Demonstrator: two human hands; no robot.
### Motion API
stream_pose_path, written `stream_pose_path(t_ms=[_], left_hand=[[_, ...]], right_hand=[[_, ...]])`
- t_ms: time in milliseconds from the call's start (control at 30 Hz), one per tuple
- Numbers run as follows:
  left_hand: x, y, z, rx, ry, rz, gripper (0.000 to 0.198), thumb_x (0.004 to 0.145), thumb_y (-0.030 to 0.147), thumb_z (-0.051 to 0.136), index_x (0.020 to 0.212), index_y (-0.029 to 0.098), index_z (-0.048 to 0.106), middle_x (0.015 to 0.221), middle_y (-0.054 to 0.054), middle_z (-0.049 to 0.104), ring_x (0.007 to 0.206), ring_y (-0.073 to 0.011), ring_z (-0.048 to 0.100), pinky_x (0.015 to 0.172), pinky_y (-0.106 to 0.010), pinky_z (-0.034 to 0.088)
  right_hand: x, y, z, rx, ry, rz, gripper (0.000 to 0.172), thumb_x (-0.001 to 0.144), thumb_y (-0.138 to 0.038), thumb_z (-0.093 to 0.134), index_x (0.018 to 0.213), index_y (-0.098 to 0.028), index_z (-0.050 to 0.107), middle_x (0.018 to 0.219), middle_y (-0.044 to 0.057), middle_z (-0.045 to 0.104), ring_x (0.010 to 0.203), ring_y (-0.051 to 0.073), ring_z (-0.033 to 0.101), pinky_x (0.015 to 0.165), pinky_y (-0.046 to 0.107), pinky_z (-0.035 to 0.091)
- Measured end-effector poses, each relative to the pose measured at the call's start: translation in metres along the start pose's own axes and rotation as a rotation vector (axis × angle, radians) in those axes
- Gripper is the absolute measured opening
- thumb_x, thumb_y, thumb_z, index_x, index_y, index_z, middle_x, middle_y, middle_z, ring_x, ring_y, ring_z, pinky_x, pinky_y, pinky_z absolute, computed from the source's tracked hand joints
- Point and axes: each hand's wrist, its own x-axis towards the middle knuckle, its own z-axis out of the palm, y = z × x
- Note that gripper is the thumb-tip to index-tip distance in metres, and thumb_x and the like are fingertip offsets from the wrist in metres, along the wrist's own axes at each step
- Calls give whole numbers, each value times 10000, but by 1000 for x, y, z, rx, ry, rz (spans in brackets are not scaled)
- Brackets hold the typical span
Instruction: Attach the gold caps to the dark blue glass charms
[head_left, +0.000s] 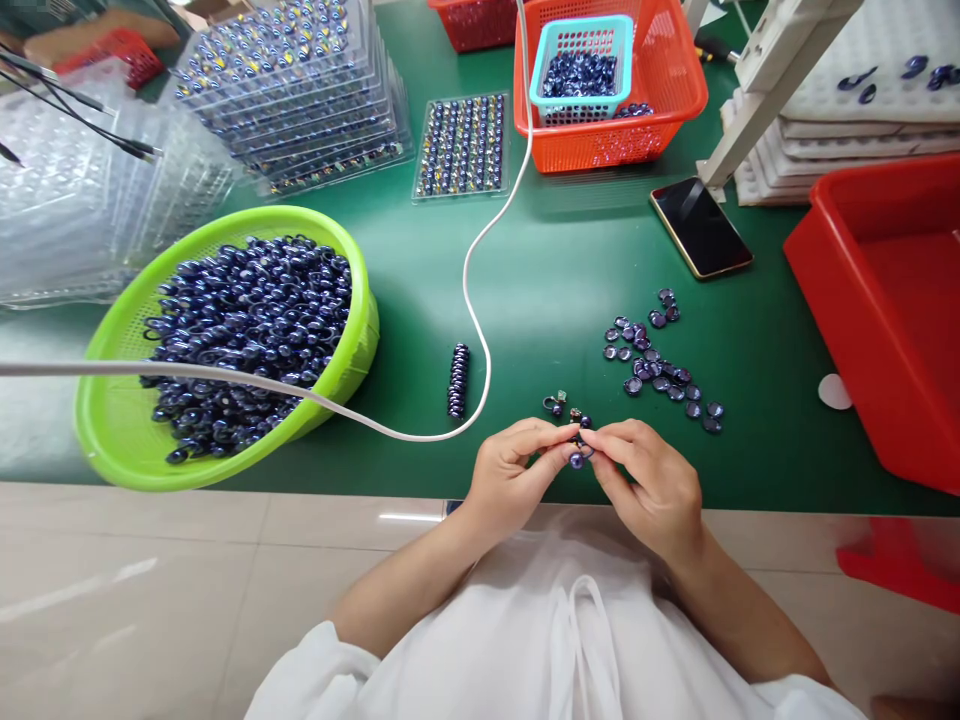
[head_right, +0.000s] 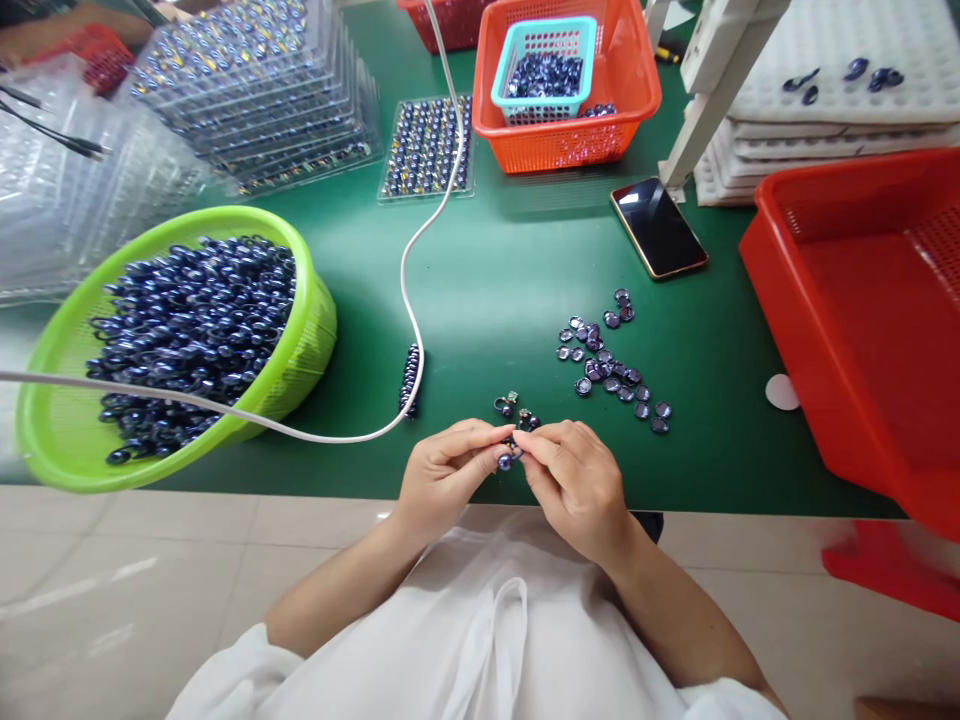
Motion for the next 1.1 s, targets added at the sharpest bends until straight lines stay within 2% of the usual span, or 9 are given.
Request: stream_pose_path(t_ms=[300,433,600,800,967,1100], left_hand=[[-5,-6,3,179,15,292,309,899,108,658,1159,236,766,897,-73,765,795,-152,693,727,-263,562],[-4,-7,3,179,20,289,284,898,123,667,1137,237,770,924,-76,775,811,-162,707,735,-276,572],[-4,-6,4,137,29,236,231,887,140,694,1080,231,785,879,-62,778,778,-157,706,718,-270,569],[-6,-6,5,109,21,249,229,884,119,690,1069,220,781,884,-64,784,788,-160,708,728,-274,564],[-6,-6,5,116,9,227,179,897,146,680,1036,208,775,895,-75,788,797,-174,712,732,-293,567],[-7,-7,5,153,9,274,175,909,158,656,1034,208,767,897,-81,788,795,-187,713,727,-311,574]], right_hand=[[1,-6,4,-29,41,48,319,903,-65,595,1140,-263,674,927,48,741,829,185,711,720,335,592],[3,-7,4,-9,25,104,272,922,-97,582,1120,-261,671,953,52,739,839,185,711,717,325,589],[3,-10,2,77,-12,260,115,933,-159,591,974,-243,658,812,6,693,662,133,636,595,260,539],[4,-14,0,136,-28,324,104,917,-159,589,919,-237,658,784,-6,685,627,121,599,528,240,474],[4,-16,2,164,-19,334,102,904,-151,598,910,-233,657,782,-6,686,633,120,610,558,243,489],[5,-15,3,209,-42,389,93,902,-173,592,887,-232,662,770,-8,688,646,126,621,596,249,515]])
